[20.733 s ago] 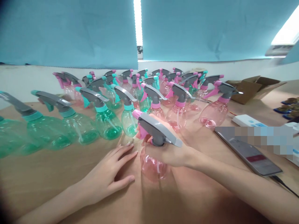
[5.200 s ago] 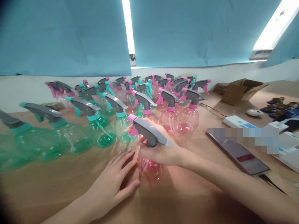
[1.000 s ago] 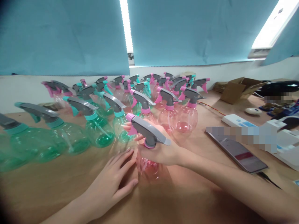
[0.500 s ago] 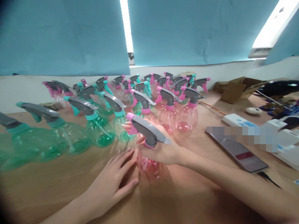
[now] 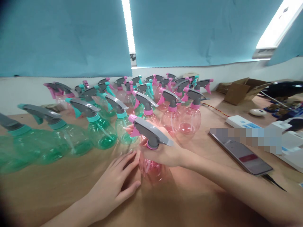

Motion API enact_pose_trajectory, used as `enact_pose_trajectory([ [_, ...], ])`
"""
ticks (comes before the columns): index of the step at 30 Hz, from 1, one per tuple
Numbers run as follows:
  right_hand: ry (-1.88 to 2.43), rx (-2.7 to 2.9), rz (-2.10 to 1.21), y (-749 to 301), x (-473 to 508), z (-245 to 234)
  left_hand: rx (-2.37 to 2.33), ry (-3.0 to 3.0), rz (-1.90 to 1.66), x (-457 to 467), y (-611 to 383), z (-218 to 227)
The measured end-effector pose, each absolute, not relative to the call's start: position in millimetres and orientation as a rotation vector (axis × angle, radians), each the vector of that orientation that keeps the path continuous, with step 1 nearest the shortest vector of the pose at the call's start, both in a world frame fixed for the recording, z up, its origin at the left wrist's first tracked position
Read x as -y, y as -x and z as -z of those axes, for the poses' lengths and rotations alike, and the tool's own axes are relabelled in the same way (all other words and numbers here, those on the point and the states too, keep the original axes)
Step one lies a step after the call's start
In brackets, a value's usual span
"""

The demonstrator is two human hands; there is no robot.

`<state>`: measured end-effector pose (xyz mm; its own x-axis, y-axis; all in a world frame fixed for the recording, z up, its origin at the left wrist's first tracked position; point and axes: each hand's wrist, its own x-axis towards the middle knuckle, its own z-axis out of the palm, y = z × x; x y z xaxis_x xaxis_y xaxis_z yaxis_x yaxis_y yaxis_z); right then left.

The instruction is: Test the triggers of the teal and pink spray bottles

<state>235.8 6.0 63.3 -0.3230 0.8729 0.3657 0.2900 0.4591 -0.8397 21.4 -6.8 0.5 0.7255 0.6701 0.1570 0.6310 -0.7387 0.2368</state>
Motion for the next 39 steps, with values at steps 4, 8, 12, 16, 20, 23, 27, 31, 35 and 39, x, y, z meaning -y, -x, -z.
enact_pose_trajectory([
  [4,0.962,1.837,-0.848,-236.7,-5.5,-62.3,-1.051,-2.763,-0.356,7.0,-20.8,0.0],
  [8,0.955,1.833,-0.855,-236.7,-6.0,-61.9,-1.058,-2.770,-0.336,6.9,-21.3,-0.1],
  [12,0.980,1.852,-0.817,-236.4,-7.5,-61.7,-1.062,-2.775,-0.309,7.1,-21.9,-0.6],
  [16,1.030,1.868,-0.809,-235.3,-5.9,-67.2,-1.060,-2.766,-0.314,7.7,-22.0,-1.5],
  [20,1.030,1.836,-0.832,-232.5,-2.9,-76.1,-1.056,-2.774,-0.317,7.4,-21.4,-0.7],
  [23,1.029,1.827,-0.834,-231.7,-1.8,-79.0,-1.054,-2.783,-0.314,7.2,-20.8,0.9],
  [27,1.054,1.838,-0.837,-233.0,-1.6,-78.7,-1.058,-2.794,-0.311,6.6,-20.2,2.1],
  [31,1.094,1.839,-0.832,-234.8,-3.1,-74.6,-1.064,-2.802,-0.314,6.1,-20.3,2.4],
  [35,1.076,1.810,-0.914,-236.2,-6.4,-66.3,-1.057,-2.801,-0.307,6.3,-20.9,1.3],
  [39,0.991,1.821,-0.922,-235.5,-7.9,-62.2,-1.053,-2.787,-0.319,6.4,-21.2,-0.2],
])
